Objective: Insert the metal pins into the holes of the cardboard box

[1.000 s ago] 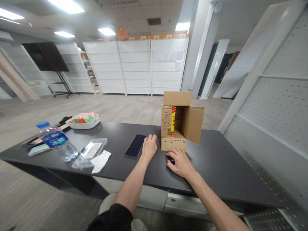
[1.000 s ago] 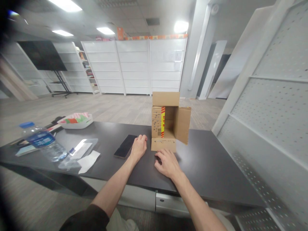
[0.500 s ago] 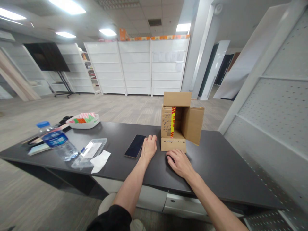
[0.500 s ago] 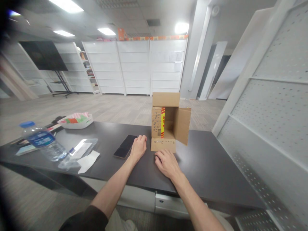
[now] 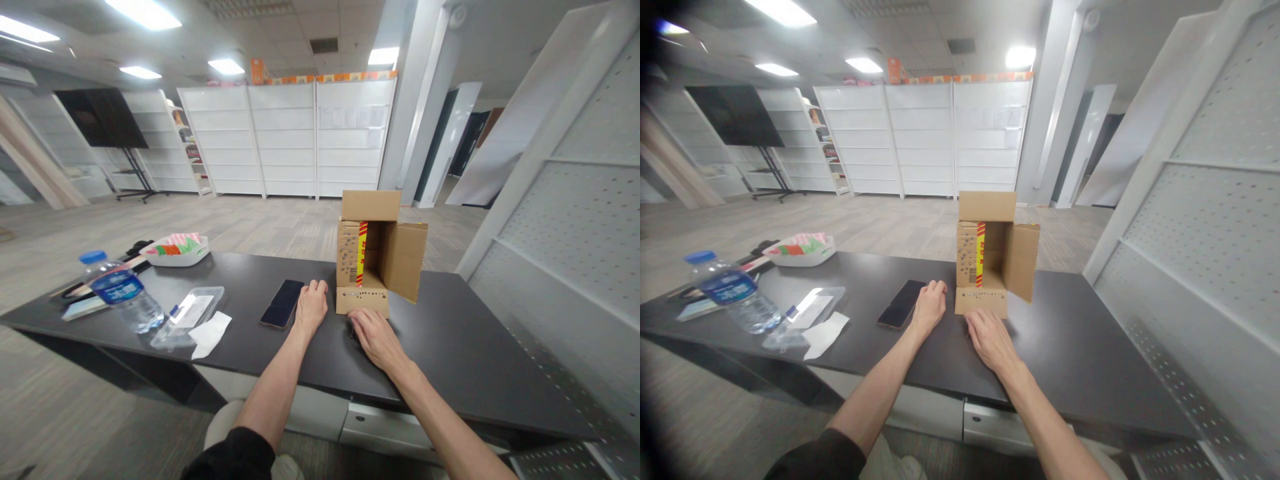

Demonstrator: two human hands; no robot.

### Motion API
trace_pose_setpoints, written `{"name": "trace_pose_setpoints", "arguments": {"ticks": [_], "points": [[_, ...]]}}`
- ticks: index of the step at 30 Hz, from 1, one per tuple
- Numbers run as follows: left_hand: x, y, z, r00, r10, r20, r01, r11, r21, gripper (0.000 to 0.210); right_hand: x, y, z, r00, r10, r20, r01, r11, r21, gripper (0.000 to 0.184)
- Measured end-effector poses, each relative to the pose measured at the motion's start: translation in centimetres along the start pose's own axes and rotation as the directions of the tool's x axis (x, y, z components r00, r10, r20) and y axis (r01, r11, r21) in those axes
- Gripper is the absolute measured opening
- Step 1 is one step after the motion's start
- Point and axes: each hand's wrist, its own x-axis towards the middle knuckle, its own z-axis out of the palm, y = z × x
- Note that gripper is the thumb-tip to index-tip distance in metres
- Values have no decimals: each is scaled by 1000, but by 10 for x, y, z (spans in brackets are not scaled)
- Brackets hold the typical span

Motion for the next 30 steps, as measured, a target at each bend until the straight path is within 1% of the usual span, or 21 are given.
{"name": "trace_pose_setpoints", "arguments": {"ticks": [3,7,12,20,30], "points": [[0,1,-1,1000,0,0,0,1000,6,23,-1,3,2,999,4,-32,-4,1000,-2,28],[0,0,0,1000,-3,-5,3,1000,16,22,-1,4,4,993,41,-110,-43,999,-17,31],[0,-1,3,1000,-1,-14,1,1000,4,23,-3,8,8,970,117,-212,-108,993,55,30],[0,-1,2,1000,-4,-12,4,1000,9,23,-4,12,14,952,169,-254,-127,976,175,27],[1,-1,1,1000,-10,-1,10,1000,-12,24,-2,11,8,932,230,-282,-172,961,217,24]]}}
